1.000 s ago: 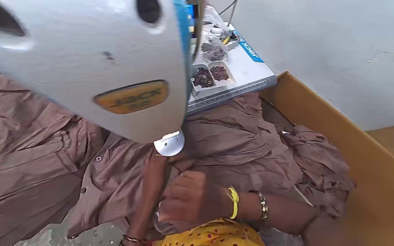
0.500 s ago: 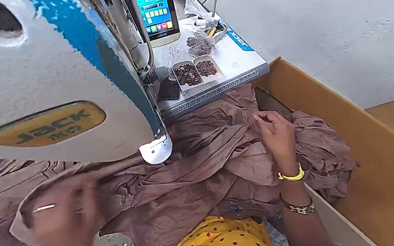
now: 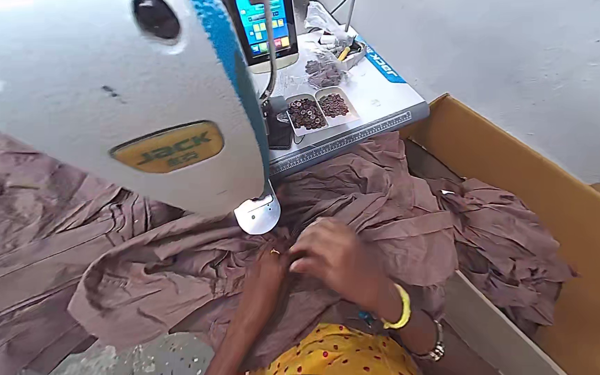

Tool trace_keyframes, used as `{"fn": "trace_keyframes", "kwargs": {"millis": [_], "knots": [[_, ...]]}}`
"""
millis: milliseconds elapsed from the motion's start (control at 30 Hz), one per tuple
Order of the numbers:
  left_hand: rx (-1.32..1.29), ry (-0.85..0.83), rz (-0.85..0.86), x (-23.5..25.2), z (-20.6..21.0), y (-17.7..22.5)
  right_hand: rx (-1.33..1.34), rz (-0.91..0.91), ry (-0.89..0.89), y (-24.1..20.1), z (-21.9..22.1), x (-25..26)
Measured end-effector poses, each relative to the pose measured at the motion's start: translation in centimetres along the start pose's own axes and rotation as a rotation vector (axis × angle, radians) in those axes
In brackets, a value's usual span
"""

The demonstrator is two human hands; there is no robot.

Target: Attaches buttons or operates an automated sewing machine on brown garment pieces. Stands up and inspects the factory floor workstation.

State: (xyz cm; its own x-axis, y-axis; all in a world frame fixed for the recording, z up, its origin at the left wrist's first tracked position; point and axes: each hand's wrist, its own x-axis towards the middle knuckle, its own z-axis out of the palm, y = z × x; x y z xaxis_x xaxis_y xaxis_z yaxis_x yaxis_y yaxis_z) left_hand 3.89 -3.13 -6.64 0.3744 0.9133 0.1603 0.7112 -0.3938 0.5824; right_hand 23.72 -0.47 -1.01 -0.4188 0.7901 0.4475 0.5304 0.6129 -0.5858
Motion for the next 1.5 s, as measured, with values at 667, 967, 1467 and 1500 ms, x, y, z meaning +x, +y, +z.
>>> {"fn": "trace_keyframes", "kwargs": {"millis": [667,967,1467,1500], "knots": [[0.074,0.348,-0.168,-10.8,-8.3,-4.8,-0.167,0.050,-0.149,1.9,0.0,0.1],[-0.208,0.124,0.103,-1.8,-8.0,0.4,0.372,0.047,-0.189,-2.4,-0.7,2.5],[-0.700,0.127,-0.525,5.9,-12.6,-1.0,0.655,0.418,0.048,0.0,1.4,6.4],[-0.688,0.125,-0.534,6.4,-13.0,-0.9,0.662,0.418,0.071,0.1,1.6,6.6]]}}
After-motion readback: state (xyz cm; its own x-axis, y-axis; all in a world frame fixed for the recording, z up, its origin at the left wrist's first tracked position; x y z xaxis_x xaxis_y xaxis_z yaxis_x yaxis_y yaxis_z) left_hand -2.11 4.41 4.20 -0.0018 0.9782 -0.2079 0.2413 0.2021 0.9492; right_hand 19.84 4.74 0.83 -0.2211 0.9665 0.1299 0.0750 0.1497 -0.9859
